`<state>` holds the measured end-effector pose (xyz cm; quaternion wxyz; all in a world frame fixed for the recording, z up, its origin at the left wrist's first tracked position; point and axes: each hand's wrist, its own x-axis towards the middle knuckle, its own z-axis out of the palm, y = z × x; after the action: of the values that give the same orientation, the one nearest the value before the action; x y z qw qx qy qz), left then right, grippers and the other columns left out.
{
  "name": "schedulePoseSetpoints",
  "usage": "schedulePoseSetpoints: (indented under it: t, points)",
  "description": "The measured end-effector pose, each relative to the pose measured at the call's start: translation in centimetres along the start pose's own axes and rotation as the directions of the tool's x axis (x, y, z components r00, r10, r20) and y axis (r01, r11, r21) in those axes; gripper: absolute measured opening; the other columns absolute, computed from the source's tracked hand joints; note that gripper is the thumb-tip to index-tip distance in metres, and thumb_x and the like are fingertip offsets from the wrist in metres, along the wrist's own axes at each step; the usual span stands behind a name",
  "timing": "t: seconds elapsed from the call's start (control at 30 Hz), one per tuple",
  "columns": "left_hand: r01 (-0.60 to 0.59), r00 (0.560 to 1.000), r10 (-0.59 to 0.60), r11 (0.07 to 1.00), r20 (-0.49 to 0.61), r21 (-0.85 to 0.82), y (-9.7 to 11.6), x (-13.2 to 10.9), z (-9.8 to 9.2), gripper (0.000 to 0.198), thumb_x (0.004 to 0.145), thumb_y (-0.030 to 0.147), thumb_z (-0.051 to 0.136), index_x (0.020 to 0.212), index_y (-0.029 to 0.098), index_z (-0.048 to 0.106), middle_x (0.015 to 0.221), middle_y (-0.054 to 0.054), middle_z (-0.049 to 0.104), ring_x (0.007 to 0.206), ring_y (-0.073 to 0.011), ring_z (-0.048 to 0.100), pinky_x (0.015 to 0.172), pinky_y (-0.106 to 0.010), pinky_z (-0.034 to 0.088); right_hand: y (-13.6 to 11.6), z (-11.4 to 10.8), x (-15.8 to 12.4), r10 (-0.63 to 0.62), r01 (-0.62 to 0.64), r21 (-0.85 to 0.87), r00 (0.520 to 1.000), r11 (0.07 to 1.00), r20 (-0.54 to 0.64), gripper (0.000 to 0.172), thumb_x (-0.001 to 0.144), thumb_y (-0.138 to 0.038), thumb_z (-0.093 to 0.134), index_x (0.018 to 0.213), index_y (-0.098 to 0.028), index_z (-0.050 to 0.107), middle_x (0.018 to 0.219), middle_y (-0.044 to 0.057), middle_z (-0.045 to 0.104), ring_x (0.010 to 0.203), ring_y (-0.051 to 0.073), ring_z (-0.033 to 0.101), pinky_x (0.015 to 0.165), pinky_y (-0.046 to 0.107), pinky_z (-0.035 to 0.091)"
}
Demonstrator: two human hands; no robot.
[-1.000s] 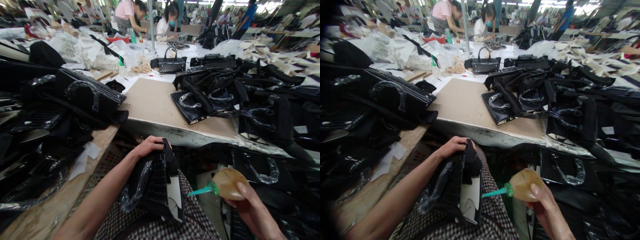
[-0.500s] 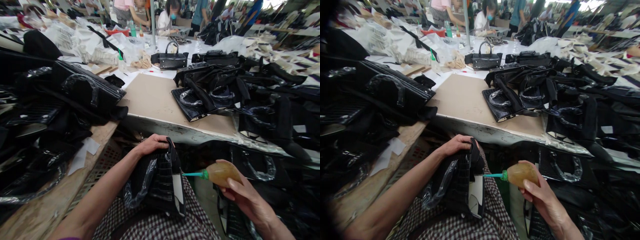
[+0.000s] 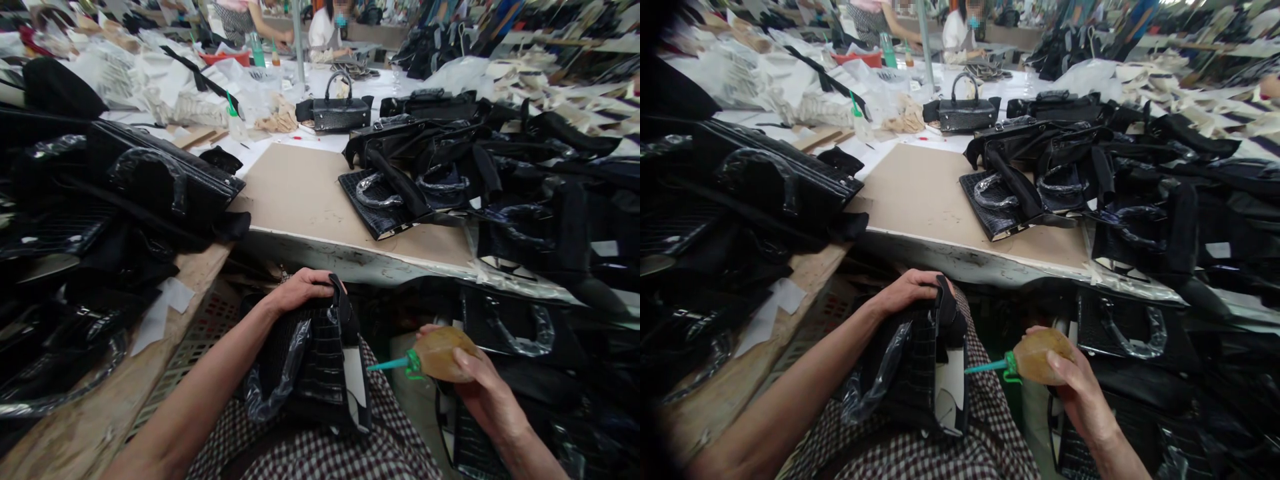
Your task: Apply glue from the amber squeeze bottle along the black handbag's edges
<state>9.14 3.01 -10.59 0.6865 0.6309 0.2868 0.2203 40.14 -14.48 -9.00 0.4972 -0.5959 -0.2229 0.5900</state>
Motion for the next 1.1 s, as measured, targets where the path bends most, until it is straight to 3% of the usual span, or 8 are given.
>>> schedulePoseSetpoints:
  t: [0.1,0.23,0.4,0.57,0.73,0.83,0.93,1.1]
  points:
    - [-0.008,1.000,0.008,1.000,-0.002,0.009,0.3,-0.1,0.0,0.022,0.085,0.024,0.066,0.100,0.013,0.078,0.099,-0.007,0.072,0.097,-0.0219,0.064,0.095,-0.031,0.047,-0.3,0.8,0.0,0.011,-0.011,0.019,1.000,1.000,-0.024,0.044,0.075,-0.044,0.077,0.112,-0.020,0.073,0.116,0.011,0.071,0.092,0.028,0.063,0.061,0.029,0.050]
    - [-0.001,1.000,0.001,1.000,-0.024,0.001,0.7,-0.4,-0.2,0.022,0.084,0.025,0.066,0.097,0.013,0.079,0.100,-0.008,0.072,0.096,-0.0220,0.064,0.090,-0.030,0.048,-1.3,1.9,-0.3,0.003,-0.002,0.017,0.998,1.000,-0.069,0.068,0.074,-0.045,0.079,0.136,-0.031,0.056,0.127,0.009,0.067,0.082,0.024,0.063,0.050,0.025,0.044]
    - [0.008,0.998,-0.010,0.999,-0.062,-0.037,1.0,-1.0,-0.6,0.020,0.083,0.023,0.065,0.092,0.011,0.078,0.098,-0.009,0.072,0.091,-0.0220,0.065,0.086,-0.030,0.050,-2.3,2.0,-1.1,0.057,-0.058,-0.034,0.997,0.998,-0.045,0.057,0.075,-0.052,0.079,0.123,-0.026,0.065,0.112,0.009,0.071,0.087,0.025,0.063,0.057,0.027,0.048]
    - [0.028,0.994,-0.032,0.999,-0.102,-0.037,1.0,-1.1,-0.8,0.021,0.081,0.021,0.067,0.095,0.012,0.079,0.098,-0.009,0.073,0.089,-0.0203,0.065,0.083,-0.028,0.050,-3.4,1.9,-1.8,0.098,-0.096,-0.047,0.994,0.994,0.047,0.078,0.065,-0.039,0.088,0.136,-0.032,0.055,0.115,0.006,0.071,0.098,0.027,0.064,0.079,0.035,0.052]
    - [0.012,0.997,-0.015,0.999,-0.080,-0.044,0.9,-1.0,-0.7,0.019,0.082,0.022,0.066,0.091,0.011,0.079,0.099,-0.010,0.073,0.091,-0.0212,0.065,0.085,-0.030,0.050,-3.6,1.8,-1.4,-0.033,0.034,-0.283,0.999,0.959,0.010,0.073,0.064,-0.047,0.087,0.129,-0.031,0.059,0.108,0.004,0.071,0.100,0.030,0.062,0.084,0.037,0.049]
    - [0.007,0.998,-0.011,0.999,-0.068,-0.050,0.9,-1.0,-0.6,0.018,0.083,0.021,0.066,0.092,0.011,0.079,0.098,-0.009,0.073,0.091,-0.0210,0.065,0.086,-0.029,0.050,-3.1,1.7,-0.9,-0.106,0.096,-0.304,0.994,0.948,-0.019,0.061,0.068,-0.057,0.081,0.120,-0.030,0.062,0.103,0.003,0.069,0.089,0.026,0.060,0.070,0.031,0.048]
    - [0.001,0.997,-0.006,0.998,-0.076,-0.060,0.9,-1.1,-0.7,0.019,0.082,0.020,0.067,0.093,0.011,0.079,0.099,-0.009,0.073,0.090,-0.0212,0.066,0.086,-0.030,0.050,-2.5,1.8,-0.6,-0.097,0.081,-0.215,0.993,0.973,-0.065,0.060,0.070,-0.061,0.078,0.117,-0.028,0.061,0.094,0.003,0.065,0.068,0.019,0.052,0.052,0.026,0.039]
    - [-0.004,0.994,-0.004,0.997,-0.105,-0.074,0.7,-1.8,-1.4,0.021,0.080,0.019,0.069,0.097,0.012,0.079,0.100,-0.010,0.073,0.087,-0.0215,0.066,0.084,-0.030,0.050,-1.9,2.2,-0.2,-0.107,0.100,-0.166,0.994,0.981,-0.032,0.062,0.071,-0.057,0.080,0.119,-0.024,0.058,0.089,0.006,0.064,0.061,0.019,0.050,0.048,0.028,0.042]
